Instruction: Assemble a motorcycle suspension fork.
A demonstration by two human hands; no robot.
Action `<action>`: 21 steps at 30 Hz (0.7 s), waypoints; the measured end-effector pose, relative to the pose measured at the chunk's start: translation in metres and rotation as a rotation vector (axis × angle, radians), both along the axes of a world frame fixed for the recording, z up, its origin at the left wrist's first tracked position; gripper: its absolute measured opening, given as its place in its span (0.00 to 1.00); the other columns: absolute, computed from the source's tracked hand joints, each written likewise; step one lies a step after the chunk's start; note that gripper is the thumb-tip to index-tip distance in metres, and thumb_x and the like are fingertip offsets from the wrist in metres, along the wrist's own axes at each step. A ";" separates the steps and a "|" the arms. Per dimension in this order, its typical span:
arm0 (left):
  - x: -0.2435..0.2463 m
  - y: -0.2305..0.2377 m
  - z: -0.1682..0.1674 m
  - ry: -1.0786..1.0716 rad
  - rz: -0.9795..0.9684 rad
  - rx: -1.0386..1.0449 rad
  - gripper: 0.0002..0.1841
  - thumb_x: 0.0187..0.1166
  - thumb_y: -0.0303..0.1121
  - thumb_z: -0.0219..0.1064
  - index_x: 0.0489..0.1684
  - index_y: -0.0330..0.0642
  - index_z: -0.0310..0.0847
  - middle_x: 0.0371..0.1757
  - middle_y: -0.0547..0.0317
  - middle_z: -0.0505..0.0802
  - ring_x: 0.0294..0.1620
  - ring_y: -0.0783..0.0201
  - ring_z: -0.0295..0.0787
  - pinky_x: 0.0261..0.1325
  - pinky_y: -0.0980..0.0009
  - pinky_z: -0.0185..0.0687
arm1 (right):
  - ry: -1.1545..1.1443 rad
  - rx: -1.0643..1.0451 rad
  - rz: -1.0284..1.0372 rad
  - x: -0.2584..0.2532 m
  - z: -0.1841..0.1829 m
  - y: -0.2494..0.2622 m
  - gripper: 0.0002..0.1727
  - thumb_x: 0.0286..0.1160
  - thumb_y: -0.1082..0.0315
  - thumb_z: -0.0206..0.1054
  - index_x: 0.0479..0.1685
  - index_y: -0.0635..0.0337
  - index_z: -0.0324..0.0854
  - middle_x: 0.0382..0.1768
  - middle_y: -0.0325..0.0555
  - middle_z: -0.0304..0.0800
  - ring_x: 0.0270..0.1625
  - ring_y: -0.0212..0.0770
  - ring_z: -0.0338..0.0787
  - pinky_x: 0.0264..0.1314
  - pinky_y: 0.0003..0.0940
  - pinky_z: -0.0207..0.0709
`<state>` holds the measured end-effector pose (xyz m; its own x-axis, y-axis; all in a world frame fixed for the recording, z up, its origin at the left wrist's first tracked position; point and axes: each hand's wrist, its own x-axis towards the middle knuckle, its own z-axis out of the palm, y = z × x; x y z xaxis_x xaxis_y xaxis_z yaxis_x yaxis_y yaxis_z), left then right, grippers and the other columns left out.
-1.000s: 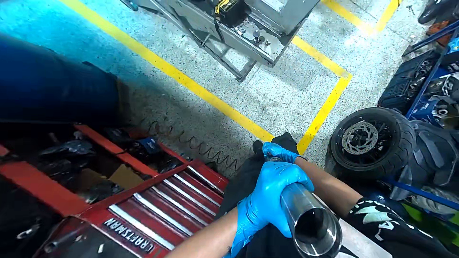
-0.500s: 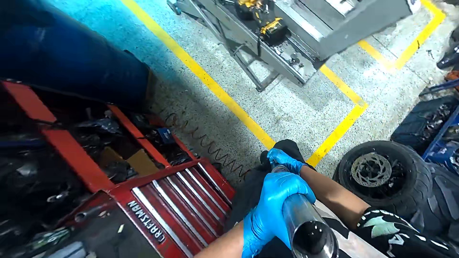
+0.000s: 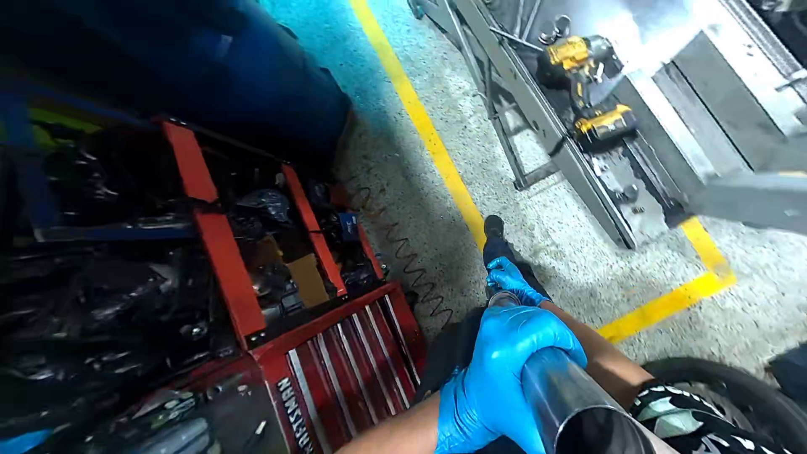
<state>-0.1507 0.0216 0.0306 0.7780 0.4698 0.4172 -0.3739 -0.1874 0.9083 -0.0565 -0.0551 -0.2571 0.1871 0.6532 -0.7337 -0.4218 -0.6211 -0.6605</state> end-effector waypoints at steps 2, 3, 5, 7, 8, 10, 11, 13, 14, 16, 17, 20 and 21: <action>0.025 0.032 0.014 0.006 0.004 -0.023 0.19 0.67 0.43 0.77 0.33 0.33 0.83 0.28 0.51 0.90 0.32 0.62 0.89 0.39 0.70 0.87 | -0.028 -0.075 0.032 0.021 -0.004 0.032 0.21 0.73 0.65 0.71 0.65 0.53 0.76 0.37 0.50 0.90 0.33 0.41 0.89 0.39 0.40 0.84; 0.036 0.047 0.021 0.013 0.016 -0.023 0.19 0.66 0.43 0.77 0.32 0.32 0.83 0.27 0.50 0.91 0.32 0.62 0.89 0.39 0.69 0.87 | -0.039 -0.093 0.048 0.033 -0.002 0.049 0.21 0.72 0.65 0.71 0.65 0.53 0.76 0.38 0.50 0.91 0.34 0.43 0.90 0.40 0.41 0.85; 0.057 0.075 0.037 0.030 0.034 -0.013 0.20 0.70 0.45 0.73 0.32 0.32 0.84 0.28 0.49 0.91 0.32 0.61 0.90 0.41 0.68 0.88 | -0.066 -0.102 0.083 0.057 -0.002 0.084 0.21 0.71 0.65 0.72 0.64 0.54 0.76 0.38 0.52 0.91 0.35 0.44 0.91 0.41 0.43 0.86; 0.074 0.102 0.051 0.036 0.034 -0.006 0.23 0.75 0.50 0.69 0.30 0.32 0.84 0.28 0.48 0.91 0.31 0.61 0.88 0.41 0.67 0.86 | -0.118 -0.061 0.116 0.082 -0.003 0.118 0.21 0.74 0.68 0.72 0.64 0.63 0.75 0.38 0.55 0.92 0.36 0.46 0.92 0.42 0.43 0.87; 0.082 0.114 0.058 0.042 0.042 -0.003 0.24 0.75 0.51 0.68 0.29 0.32 0.85 0.27 0.47 0.91 0.31 0.61 0.88 0.40 0.68 0.85 | -0.180 -0.013 0.145 0.091 0.002 0.130 0.20 0.76 0.69 0.70 0.64 0.67 0.74 0.39 0.57 0.92 0.36 0.46 0.93 0.42 0.43 0.88; 0.096 0.138 0.068 0.062 0.047 0.004 0.25 0.75 0.52 0.69 0.28 0.32 0.84 0.26 0.47 0.90 0.30 0.60 0.88 0.38 0.68 0.84 | -0.330 0.001 0.256 0.110 0.056 0.159 0.20 0.79 0.70 0.66 0.64 0.75 0.74 0.44 0.66 0.92 0.40 0.53 0.95 0.42 0.45 0.89; 0.102 0.151 0.073 0.080 0.048 0.015 0.26 0.75 0.52 0.69 0.28 0.32 0.84 0.26 0.47 0.90 0.29 0.60 0.87 0.37 0.69 0.82 | -0.237 -0.258 0.358 0.124 0.122 0.194 0.21 0.87 0.71 0.60 0.76 0.69 0.69 0.61 0.65 0.87 0.60 0.55 0.89 0.66 0.48 0.79; 0.116 0.177 0.078 0.091 0.075 0.055 0.24 0.73 0.50 0.69 0.26 0.32 0.85 0.24 0.48 0.90 0.27 0.61 0.88 0.32 0.69 0.81 | -0.241 -0.409 0.346 0.138 0.185 0.240 0.19 0.86 0.73 0.60 0.73 0.68 0.73 0.63 0.65 0.86 0.65 0.56 0.85 0.71 0.50 0.74; 0.120 0.191 0.079 0.098 0.076 0.072 0.25 0.75 0.51 0.67 0.26 0.32 0.85 0.24 0.48 0.90 0.28 0.61 0.88 0.33 0.69 0.81 | -0.261 -0.411 0.339 0.142 0.195 0.253 0.19 0.86 0.72 0.60 0.72 0.69 0.74 0.59 0.65 0.87 0.62 0.56 0.86 0.68 0.50 0.75; 0.130 0.220 0.079 0.098 0.068 0.087 0.26 0.75 0.52 0.66 0.26 0.33 0.85 0.24 0.48 0.90 0.27 0.60 0.88 0.32 0.68 0.80 | -0.282 -0.411 0.339 0.150 0.191 0.278 0.19 0.87 0.71 0.59 0.72 0.68 0.73 0.55 0.63 0.87 0.56 0.54 0.88 0.62 0.48 0.78; 0.135 0.236 0.077 0.094 0.064 0.088 0.26 0.76 0.53 0.64 0.25 0.34 0.85 0.24 0.48 0.90 0.27 0.60 0.88 0.31 0.68 0.79 | -0.268 -0.427 0.349 0.154 0.179 0.291 0.20 0.88 0.70 0.58 0.75 0.66 0.71 0.56 0.62 0.87 0.56 0.53 0.88 0.63 0.48 0.77; 0.146 0.292 0.072 0.093 0.035 0.095 0.27 0.81 0.53 0.56 0.24 0.37 0.84 0.24 0.50 0.90 0.27 0.59 0.88 0.31 0.66 0.79 | -0.491 -0.053 0.230 0.158 0.040 0.294 0.21 0.78 0.66 0.66 0.65 0.71 0.75 0.38 0.63 0.93 0.35 0.51 0.95 0.36 0.47 0.88; 0.149 0.314 0.072 0.085 0.017 0.094 0.27 0.82 0.52 0.55 0.24 0.37 0.84 0.24 0.50 0.90 0.27 0.59 0.88 0.30 0.66 0.79 | -0.462 -0.058 0.183 0.162 0.003 0.309 0.22 0.76 0.64 0.68 0.65 0.66 0.76 0.36 0.57 0.94 0.34 0.48 0.95 0.38 0.49 0.88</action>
